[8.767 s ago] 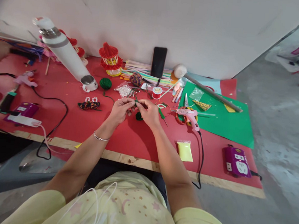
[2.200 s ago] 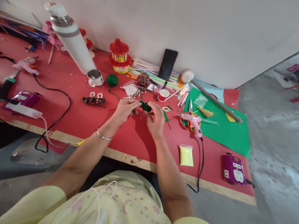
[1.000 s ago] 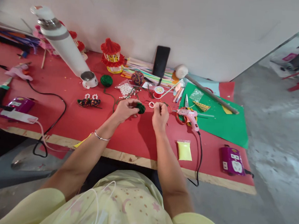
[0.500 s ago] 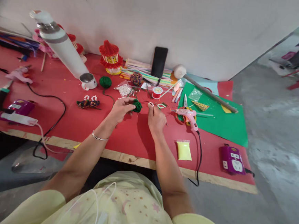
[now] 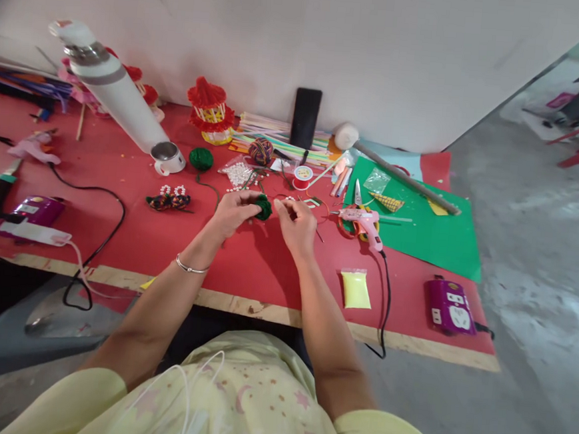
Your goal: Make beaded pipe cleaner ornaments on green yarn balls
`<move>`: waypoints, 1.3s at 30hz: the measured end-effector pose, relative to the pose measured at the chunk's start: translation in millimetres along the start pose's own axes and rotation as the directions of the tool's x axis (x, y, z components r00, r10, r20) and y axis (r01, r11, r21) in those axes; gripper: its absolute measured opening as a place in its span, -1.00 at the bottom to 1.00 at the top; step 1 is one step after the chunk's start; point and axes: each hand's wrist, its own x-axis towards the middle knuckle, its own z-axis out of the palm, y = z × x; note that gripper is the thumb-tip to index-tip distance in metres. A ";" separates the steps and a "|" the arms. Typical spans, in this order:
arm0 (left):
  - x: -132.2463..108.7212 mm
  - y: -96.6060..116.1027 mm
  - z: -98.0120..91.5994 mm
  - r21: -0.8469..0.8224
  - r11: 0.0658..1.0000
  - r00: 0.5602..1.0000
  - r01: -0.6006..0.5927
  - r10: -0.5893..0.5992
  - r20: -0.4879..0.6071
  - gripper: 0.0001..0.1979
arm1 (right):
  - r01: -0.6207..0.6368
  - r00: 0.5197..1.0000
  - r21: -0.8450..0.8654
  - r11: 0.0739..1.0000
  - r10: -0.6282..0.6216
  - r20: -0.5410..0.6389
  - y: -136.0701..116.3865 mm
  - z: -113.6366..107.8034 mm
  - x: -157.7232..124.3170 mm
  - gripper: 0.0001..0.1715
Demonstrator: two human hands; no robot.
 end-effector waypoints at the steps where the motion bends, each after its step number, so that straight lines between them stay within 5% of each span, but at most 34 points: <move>1: -0.1 -0.7 0.5 0.013 1.000 1.000 -0.012 0.012 0.028 -0.59 | 0.012 1.000 0.037 0.999 -0.013 0.025 0.2 0.5 0.8 -0.55; 5: -0.8 -3.0 1.5 0.022 0.998 0.990 -0.052 0.049 0.130 -0.62 | -0.026 0.994 0.118 0.993 0.014 0.104 7.7 2.7 3.1 -0.64; 14: -0.1 -1.5 -2.1 -0.032 0.999 0.998 0.026 -0.024 0.062 -0.59 | -0.226 0.968 0.241 0.944 0.245 -0.051 19.5 4.8 3.7 -0.45; 18: -0.8 2.4 -2.4 -0.108 0.994 0.999 0.028 -0.026 0.020 -0.54 | -0.257 0.963 0.333 0.907 0.211 0.167 11.1 5.7 1.5 -0.70; 20: -1.4 4.4 -2.7 -0.135 0.991 1.000 0.016 -0.017 -0.002 -0.53 | -0.256 0.945 0.367 0.894 0.151 0.291 6.9 6.8 0.4 -0.51; 22: -1.6 5.5 -3.4 -0.154 0.988 1.000 0.015 -0.016 -0.002 -0.53 | -0.241 0.933 0.361 0.901 0.113 0.343 5.0 8.0 -0.3 -0.57; 25: -0.8 5.4 -4.9 -0.199 0.979 0.999 0.049 -0.047 0.014 -0.56 | -0.209 0.950 0.250 0.945 0.136 0.280 7.8 7.9 -0.1 -0.67; 34: 1.4 11.0 -9.7 -0.414 0.905 0.983 0.098 -0.153 -0.102 -0.59 | -0.144 0.986 -0.095 0.985 0.151 0.069 17.6 2.8 2.2 -0.48; 39: 1.3 10.5 -9.3 -0.425 0.896 0.981 0.127 -0.176 -0.079 -0.59 | -0.089 0.996 -0.233 0.968 0.091 -0.003 13.7 2.0 0.2 -0.39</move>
